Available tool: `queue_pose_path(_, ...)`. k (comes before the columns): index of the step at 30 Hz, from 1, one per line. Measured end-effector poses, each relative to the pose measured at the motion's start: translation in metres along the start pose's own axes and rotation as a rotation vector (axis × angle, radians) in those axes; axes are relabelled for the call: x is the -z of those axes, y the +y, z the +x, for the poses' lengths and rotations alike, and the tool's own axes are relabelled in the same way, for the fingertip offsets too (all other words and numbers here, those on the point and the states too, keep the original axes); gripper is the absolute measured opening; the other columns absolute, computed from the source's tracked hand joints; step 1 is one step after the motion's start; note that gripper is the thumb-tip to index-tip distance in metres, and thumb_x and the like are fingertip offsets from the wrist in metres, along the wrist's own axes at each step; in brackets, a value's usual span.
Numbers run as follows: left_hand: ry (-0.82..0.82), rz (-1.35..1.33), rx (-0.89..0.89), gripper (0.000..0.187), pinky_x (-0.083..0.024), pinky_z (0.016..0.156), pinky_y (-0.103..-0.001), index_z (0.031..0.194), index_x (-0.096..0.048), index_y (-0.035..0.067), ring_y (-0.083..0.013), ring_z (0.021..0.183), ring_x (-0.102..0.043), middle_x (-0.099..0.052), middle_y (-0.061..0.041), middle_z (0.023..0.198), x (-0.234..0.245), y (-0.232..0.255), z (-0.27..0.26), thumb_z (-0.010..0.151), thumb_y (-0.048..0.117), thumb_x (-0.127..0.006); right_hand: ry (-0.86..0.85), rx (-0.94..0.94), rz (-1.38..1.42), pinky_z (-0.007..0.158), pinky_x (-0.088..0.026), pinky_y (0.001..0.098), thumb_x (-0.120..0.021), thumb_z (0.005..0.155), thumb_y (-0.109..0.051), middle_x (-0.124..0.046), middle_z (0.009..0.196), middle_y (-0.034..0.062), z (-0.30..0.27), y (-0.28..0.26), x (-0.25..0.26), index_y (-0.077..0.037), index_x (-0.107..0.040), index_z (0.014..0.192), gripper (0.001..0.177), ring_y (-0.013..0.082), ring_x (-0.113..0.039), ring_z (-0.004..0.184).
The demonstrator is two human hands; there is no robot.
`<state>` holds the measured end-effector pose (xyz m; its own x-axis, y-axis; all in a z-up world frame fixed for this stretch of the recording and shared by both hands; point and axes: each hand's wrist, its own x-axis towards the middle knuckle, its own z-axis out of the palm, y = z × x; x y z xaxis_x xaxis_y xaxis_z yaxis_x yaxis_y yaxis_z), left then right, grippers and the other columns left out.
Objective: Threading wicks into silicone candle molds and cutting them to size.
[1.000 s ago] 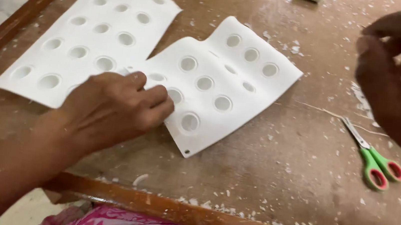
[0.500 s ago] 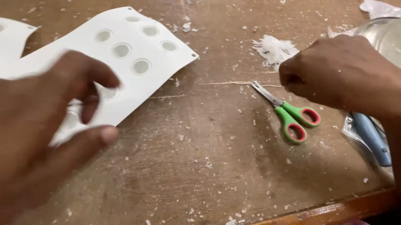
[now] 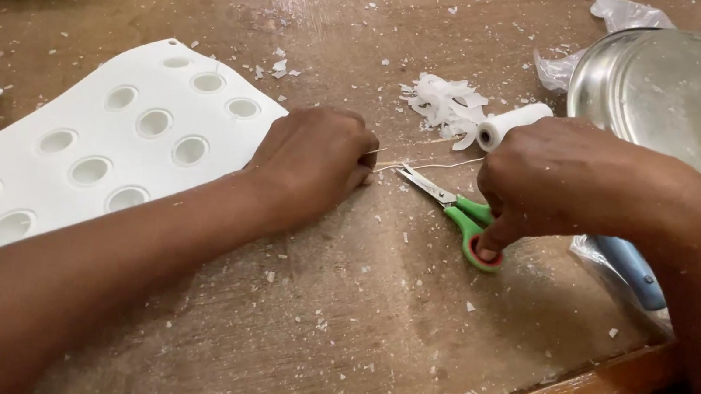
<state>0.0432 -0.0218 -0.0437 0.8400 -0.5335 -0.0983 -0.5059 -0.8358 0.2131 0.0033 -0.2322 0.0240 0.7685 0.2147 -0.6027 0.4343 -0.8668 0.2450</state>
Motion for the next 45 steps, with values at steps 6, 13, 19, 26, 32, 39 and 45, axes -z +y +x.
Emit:
queue_pose_path(6,0.159,-0.011,-0.190,0.022,-0.055,0.078,-0.046,0.100,-0.065,0.003,-0.0295,0.087,-0.066,-0.065,-0.014,0.103,-0.024,-0.015,-0.005,0.097,0.024,-0.061,-0.052,-0.026,-0.050,0.051,-0.041,0.0301,-0.080,0.085,-0.045,-0.065,0.062,0.0009,0.001,-0.004,0.000,-0.010,-0.076,0.074,0.038,0.0131,-0.047,0.051)
queue_pose_path(13,0.287,-0.215,-0.192,0.020,-0.052,0.080,-0.047,0.103,-0.058,0.006,-0.0309,0.083,-0.066,-0.064,-0.014,0.099,-0.035,-0.023,-0.011,0.098,0.025,-0.059,0.131,-0.009,0.118,0.058,-0.049,0.0330,-0.084,0.081,-0.032,-0.071,0.068,0.0033,0.007,0.008,-0.010,-0.010,-0.077,0.083,0.023,0.0163,-0.057,0.056)
queue_pose_path(19,0.361,-0.349,-0.136,0.021,-0.051,0.083,-0.050,0.102,-0.059,0.004,-0.0364,0.091,-0.066,-0.067,-0.017,0.099,-0.040,-0.031,-0.004,0.097,0.024,-0.060,0.117,-0.081,0.803,0.057,-0.058,0.0291,-0.081,0.077,-0.022,-0.076,0.075,0.0065,-0.020,0.023,-0.057,-0.008,-0.076,0.093,0.022,0.0127,-0.068,0.058)
queue_pose_path(26,0.254,-0.389,-0.069,0.023,-0.052,0.083,-0.049,0.098,-0.062,0.003,-0.0309,0.090,-0.069,-0.068,-0.017,0.099,-0.032,-0.022,-0.013,0.098,0.025,-0.056,0.215,0.311,2.089,0.059,-0.056,0.0277,-0.075,0.086,-0.005,-0.071,0.098,0.0124,-0.028,0.002,-0.121,-0.003,-0.063,0.120,0.036,0.0121,-0.066,0.068)
queue_pose_path(32,0.268,-0.408,-0.107,0.023,-0.052,0.083,-0.049,0.101,-0.063,0.005,-0.0289,0.084,-0.068,-0.068,-0.015,0.090,-0.034,-0.024,-0.011,0.098,0.026,-0.055,0.173,0.239,2.080,0.053,-0.062,0.0274,-0.067,0.091,-0.018,-0.072,0.094,0.0139,-0.037,-0.029,-0.102,0.001,-0.059,0.123,0.037,0.0179,-0.073,0.065)
queue_pose_path(39,0.150,-0.471,-0.022,0.024,-0.053,0.083,-0.047,0.103,-0.062,0.006,-0.0250,0.081,-0.068,-0.069,-0.012,0.087,-0.025,-0.023,-0.012,0.101,0.027,-0.052,0.066,0.279,2.130,0.047,-0.061,0.0291,-0.068,0.100,-0.033,-0.071,0.081,0.0179,-0.016,-0.017,-0.120,0.003,-0.054,0.113,0.041,0.0219,-0.072,0.056)
queue_pose_path(45,0.201,-0.475,-0.062,0.022,-0.053,0.082,-0.047,0.101,-0.064,0.005,-0.0250,0.083,-0.068,-0.068,-0.011,0.089,-0.031,-0.025,-0.010,0.098,0.025,-0.053,-0.038,0.382,2.115,0.049,-0.062,0.0302,-0.057,0.096,-0.060,-0.072,0.080,0.0172,-0.004,-0.026,-0.092,0.002,-0.061,0.114,0.065,0.0219,-0.072,0.055)
